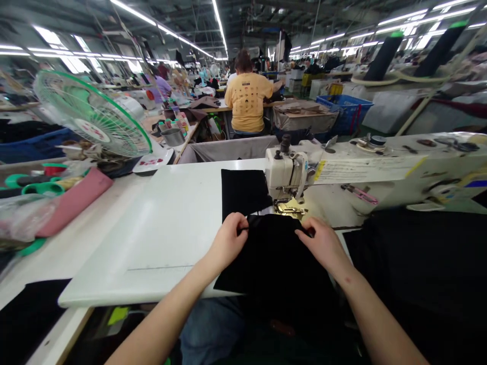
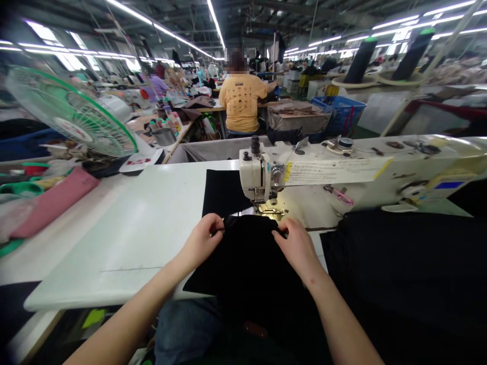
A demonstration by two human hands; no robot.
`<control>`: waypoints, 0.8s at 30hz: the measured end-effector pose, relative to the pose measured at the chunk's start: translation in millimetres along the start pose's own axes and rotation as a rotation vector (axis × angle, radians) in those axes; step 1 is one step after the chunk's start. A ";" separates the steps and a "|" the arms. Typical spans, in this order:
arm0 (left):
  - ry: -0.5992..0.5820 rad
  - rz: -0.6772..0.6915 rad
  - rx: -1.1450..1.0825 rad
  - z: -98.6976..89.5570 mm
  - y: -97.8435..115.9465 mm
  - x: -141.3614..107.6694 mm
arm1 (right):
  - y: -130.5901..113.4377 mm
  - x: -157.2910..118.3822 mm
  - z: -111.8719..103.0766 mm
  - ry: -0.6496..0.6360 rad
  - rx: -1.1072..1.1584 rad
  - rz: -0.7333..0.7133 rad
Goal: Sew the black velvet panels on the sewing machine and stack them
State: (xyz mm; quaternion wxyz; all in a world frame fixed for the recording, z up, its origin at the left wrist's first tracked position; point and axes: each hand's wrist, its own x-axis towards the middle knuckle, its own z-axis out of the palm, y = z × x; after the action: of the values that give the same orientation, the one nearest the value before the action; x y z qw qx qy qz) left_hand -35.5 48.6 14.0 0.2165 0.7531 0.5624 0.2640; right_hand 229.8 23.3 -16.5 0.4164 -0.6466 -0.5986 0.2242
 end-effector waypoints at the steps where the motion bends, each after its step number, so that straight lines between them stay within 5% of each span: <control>1: 0.044 -0.028 -0.131 -1.5 0.6 -2.7 | 0.0 -4.0 -0.8 0.015 0.042 0.005; 7: 0.079 -0.219 -0.970 -16.4 13.4 -22.6 | -5.5 -33.6 -7.3 0.013 0.455 0.214; 15: 0.311 -0.246 -0.921 -27.2 32.4 -30.2 | -14.0 -46.9 -16.5 0.207 0.519 0.327; 24: 0.364 -0.322 -1.034 -30.2 37.5 -34.1 | -6.5 -47.4 -15.6 0.296 0.746 0.424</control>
State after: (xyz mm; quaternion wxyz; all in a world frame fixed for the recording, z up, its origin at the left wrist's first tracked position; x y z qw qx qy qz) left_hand -35.1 6.5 55.3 0.4940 0.3965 0.4958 0.5941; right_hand 229.6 -26.9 -12.5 0.6468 -0.5857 -0.2654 0.4100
